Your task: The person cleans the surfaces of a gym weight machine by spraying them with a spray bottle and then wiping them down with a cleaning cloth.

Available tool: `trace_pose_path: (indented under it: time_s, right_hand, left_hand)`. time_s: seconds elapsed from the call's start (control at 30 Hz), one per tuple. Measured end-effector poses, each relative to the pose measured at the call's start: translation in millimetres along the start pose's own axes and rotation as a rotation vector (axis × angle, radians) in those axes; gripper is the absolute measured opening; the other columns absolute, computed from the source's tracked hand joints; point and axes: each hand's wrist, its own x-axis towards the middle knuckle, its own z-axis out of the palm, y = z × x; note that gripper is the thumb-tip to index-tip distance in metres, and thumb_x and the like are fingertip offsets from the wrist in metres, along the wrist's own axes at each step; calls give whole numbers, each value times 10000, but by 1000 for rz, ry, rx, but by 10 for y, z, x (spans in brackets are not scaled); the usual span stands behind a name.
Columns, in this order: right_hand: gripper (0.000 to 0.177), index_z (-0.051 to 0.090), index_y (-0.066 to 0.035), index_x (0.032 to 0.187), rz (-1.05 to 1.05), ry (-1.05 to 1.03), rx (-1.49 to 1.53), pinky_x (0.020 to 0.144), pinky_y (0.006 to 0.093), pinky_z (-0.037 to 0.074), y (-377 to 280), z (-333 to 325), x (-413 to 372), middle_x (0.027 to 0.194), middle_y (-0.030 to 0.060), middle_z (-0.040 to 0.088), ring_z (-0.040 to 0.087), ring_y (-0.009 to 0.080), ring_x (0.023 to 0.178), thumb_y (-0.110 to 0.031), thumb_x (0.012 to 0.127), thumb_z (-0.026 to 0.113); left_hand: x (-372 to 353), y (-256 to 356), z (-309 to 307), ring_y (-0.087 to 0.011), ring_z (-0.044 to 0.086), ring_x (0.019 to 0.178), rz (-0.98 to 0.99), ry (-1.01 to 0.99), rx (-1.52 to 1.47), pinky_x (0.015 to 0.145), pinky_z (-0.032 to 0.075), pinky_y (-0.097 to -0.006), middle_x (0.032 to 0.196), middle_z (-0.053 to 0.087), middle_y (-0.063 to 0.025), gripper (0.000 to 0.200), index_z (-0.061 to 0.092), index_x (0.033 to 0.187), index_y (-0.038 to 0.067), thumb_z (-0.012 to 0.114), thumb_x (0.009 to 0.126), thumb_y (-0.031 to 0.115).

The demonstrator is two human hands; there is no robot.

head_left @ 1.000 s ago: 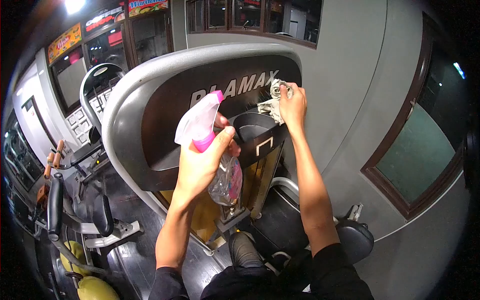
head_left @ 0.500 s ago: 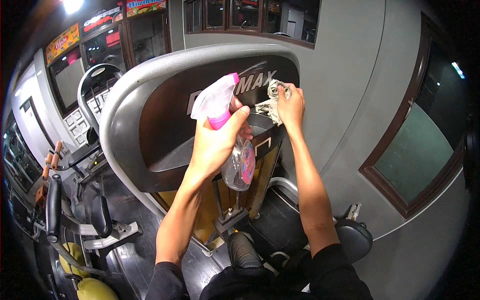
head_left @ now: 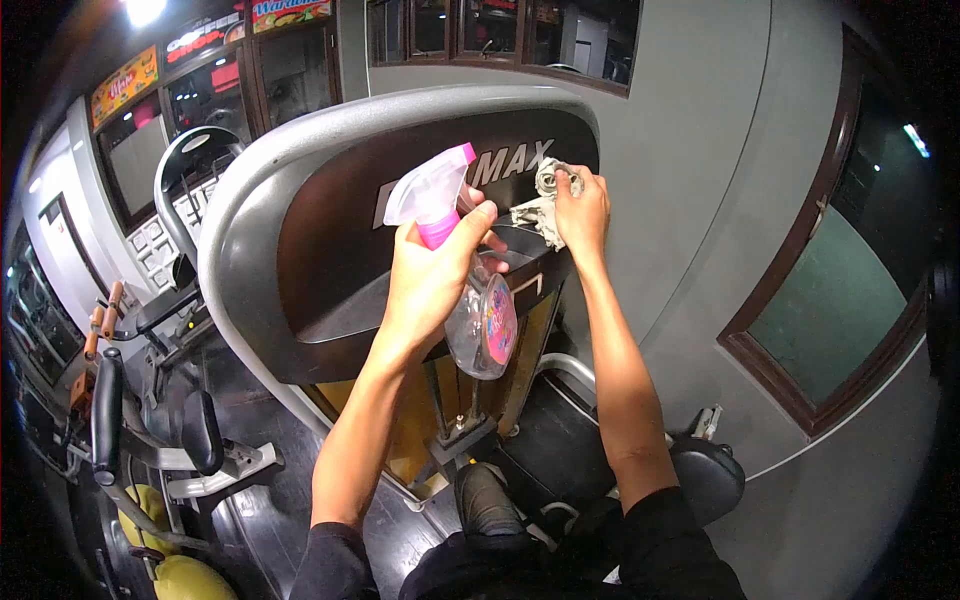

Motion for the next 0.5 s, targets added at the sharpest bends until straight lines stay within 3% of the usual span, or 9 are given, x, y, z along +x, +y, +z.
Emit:
trace_pose_path:
  time_s: [0.23,0.5]
  right_hand:
    - [281,632,-56,1002,10,0,-6,825,423,444,-10,-11,-1,985,200,592,575,360,945,-298,870,578]
    - [273,628,-67,1009,30,-13,-7,837,415,439,4,0,1,1008,177,581,566,346,973,-296,871,575]
  left_hand:
    - [31,-30,3,-122,591,679,55,5,-38,585,534,-287,794,568,-44,179,554,979,29,622,866,150]
    - [-65,-35,-84,-158,599,737,34,54,-109,606,546,-318,925,563,-69,245,508,1060,30,581,896,196]
